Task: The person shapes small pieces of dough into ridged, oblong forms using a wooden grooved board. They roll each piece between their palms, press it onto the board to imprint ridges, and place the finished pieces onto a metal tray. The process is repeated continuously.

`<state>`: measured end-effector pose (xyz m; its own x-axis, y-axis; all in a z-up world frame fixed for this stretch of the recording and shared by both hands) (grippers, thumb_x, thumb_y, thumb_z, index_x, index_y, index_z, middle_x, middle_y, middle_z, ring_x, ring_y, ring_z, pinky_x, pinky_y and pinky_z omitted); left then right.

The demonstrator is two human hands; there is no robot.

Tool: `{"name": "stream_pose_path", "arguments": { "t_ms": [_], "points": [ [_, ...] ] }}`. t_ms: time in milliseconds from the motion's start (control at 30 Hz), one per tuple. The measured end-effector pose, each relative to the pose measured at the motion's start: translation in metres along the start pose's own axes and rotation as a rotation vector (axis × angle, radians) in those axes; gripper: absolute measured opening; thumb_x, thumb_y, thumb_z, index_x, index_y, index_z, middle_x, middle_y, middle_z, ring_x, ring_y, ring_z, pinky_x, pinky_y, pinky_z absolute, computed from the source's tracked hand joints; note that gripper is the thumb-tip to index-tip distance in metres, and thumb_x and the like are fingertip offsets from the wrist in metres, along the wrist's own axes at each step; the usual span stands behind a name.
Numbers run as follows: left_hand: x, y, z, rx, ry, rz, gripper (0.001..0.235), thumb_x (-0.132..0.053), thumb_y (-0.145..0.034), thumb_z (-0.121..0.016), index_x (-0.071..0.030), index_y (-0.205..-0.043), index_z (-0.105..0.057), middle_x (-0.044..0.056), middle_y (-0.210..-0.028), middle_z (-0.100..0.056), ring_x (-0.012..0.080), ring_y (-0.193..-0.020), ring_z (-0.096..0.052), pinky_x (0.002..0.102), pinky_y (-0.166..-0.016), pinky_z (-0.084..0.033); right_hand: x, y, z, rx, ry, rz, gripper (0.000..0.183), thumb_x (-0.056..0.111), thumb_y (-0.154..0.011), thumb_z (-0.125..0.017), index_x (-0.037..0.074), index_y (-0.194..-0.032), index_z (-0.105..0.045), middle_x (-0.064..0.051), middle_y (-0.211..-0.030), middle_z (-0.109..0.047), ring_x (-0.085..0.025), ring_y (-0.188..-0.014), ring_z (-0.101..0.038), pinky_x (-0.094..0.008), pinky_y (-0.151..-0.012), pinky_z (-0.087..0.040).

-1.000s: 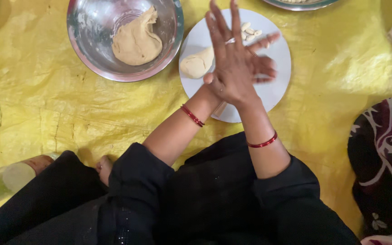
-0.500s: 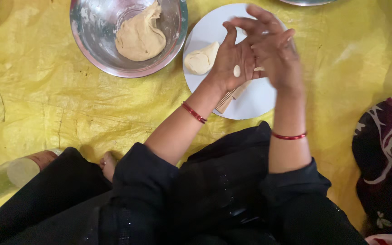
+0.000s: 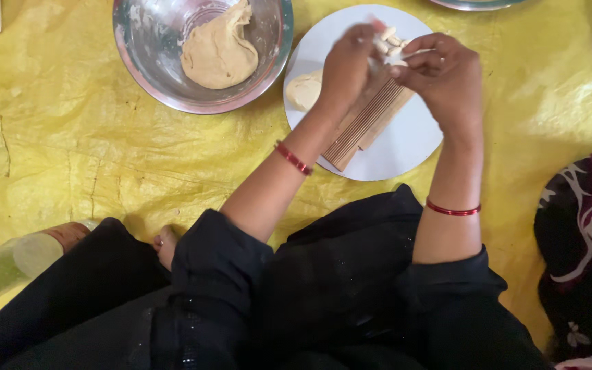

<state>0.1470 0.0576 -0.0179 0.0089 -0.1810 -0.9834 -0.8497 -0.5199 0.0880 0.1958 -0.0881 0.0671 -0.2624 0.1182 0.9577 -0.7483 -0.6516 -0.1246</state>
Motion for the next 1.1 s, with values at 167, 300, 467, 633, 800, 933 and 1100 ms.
{"name": "stream_pose_path", "arguments": {
  "t_ms": [167, 300, 467, 633, 800, 933, 1100],
  "points": [
    [0.019, 0.054, -0.018, 0.176, -1.157, -0.077, 0.072, -0.026, -0.09, -0.067, 0.003, -0.15, -0.039, 0.012, -0.092, -0.076, 0.0288, -0.084, -0.074, 0.043, -0.068, -0.057, -0.049, 0.004, 0.014, -0.066, 0.328, -0.221, 0.019, 0.01, -0.083, -0.09, 0.0, -0.095, -0.079, -0.004, -0.078, -0.076, -0.008, -0.069, -0.072, -0.024, -0.065, -0.057],
    [0.041, 0.067, -0.026, 0.221, -1.224, 0.054, 0.091, -0.019, -0.074, -0.073, 0.009, -0.15, -0.03, 0.011, -0.09, -0.075, 0.027, -0.083, -0.073, 0.039, -0.067, -0.057, -0.069, 0.01, 0.002, -0.024, 0.657, -0.268, 0.024, 0.021, -0.071, -0.096, 0.009, -0.087, -0.082, -0.007, -0.07, -0.072, -0.017, -0.061, -0.067, -0.032, -0.06, -0.053],
    [0.03, 0.067, -0.022, 0.152, -1.203, 0.052, 0.079, -0.015, -0.086, -0.065, 0.012, -0.151, -0.03, 0.008, -0.085, -0.076, 0.0242, -0.082, -0.074, 0.037, -0.068, -0.057, -0.086, 0.02, -0.01, -0.036, 0.73, -0.417, 0.023, 0.023, -0.069, -0.093, 0.016, -0.088, -0.082, -0.005, -0.082, -0.075, -0.023, -0.08, -0.073, -0.036, -0.076, -0.057],
    [0.038, 0.073, -0.02, 0.208, -1.102, 0.186, 0.073, -0.016, -0.092, -0.056, 0.012, -0.153, -0.027, 0.004, -0.076, -0.076, 0.0219, -0.079, -0.075, 0.037, -0.068, -0.058, -0.069, 0.019, -0.011, -0.188, 0.897, -0.307, 0.051, 0.03, -0.058, -0.1, 0.017, -0.099, -0.073, -0.012, -0.113, -0.065, -0.037, -0.119, -0.054, -0.055, -0.094, -0.043],
    [0.04, 0.066, -0.021, 0.142, -1.156, 0.125, 0.069, -0.013, -0.093, -0.054, 0.013, -0.151, -0.029, 0.011, -0.084, -0.076, 0.026, -0.081, -0.075, 0.039, -0.07, -0.059, -0.07, 0.019, -0.001, -0.257, 0.92, -0.357, 0.057, 0.034, -0.059, -0.1, 0.02, -0.105, -0.069, -0.009, -0.116, -0.065, -0.033, -0.12, -0.055, -0.06, -0.095, -0.04],
    [0.05, 0.064, -0.022, 0.111, -1.163, 0.116, 0.065, -0.009, -0.094, -0.053, 0.013, -0.151, -0.031, 0.016, -0.089, -0.076, 0.0281, -0.082, -0.076, 0.039, -0.071, -0.059, -0.072, 0.018, 0.009, -0.309, 0.894, -0.332, 0.06, 0.036, -0.06, -0.1, 0.02, -0.108, -0.067, -0.005, -0.111, -0.065, -0.03, -0.112, -0.058, -0.055, -0.09, -0.041],
    [0.054, 0.057, -0.026, 0.109, -1.26, 0.074, 0.07, -0.005, -0.087, -0.056, 0.016, -0.148, -0.032, 0.015, -0.09, -0.076, 0.026, -0.082, -0.076, 0.038, -0.068, -0.06, -0.086, 0.006, 0.021, -0.366, 0.935, -0.321, 0.056, 0.035, -0.061, -0.1, 0.022, -0.105, -0.067, 0.001, -0.102, -0.066, -0.024, -0.106, -0.059, -0.053, -0.086, -0.039]
  ]
}}
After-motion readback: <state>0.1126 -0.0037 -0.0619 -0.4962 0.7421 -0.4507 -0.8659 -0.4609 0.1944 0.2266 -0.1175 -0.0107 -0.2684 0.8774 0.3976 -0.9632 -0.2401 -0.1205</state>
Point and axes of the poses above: each hand's wrist, its own y-axis away from the middle knuckle, its own z-axis out of the back of the hand, x = y × z, the point moved 10 cm from there along -y, towards the middle knuckle
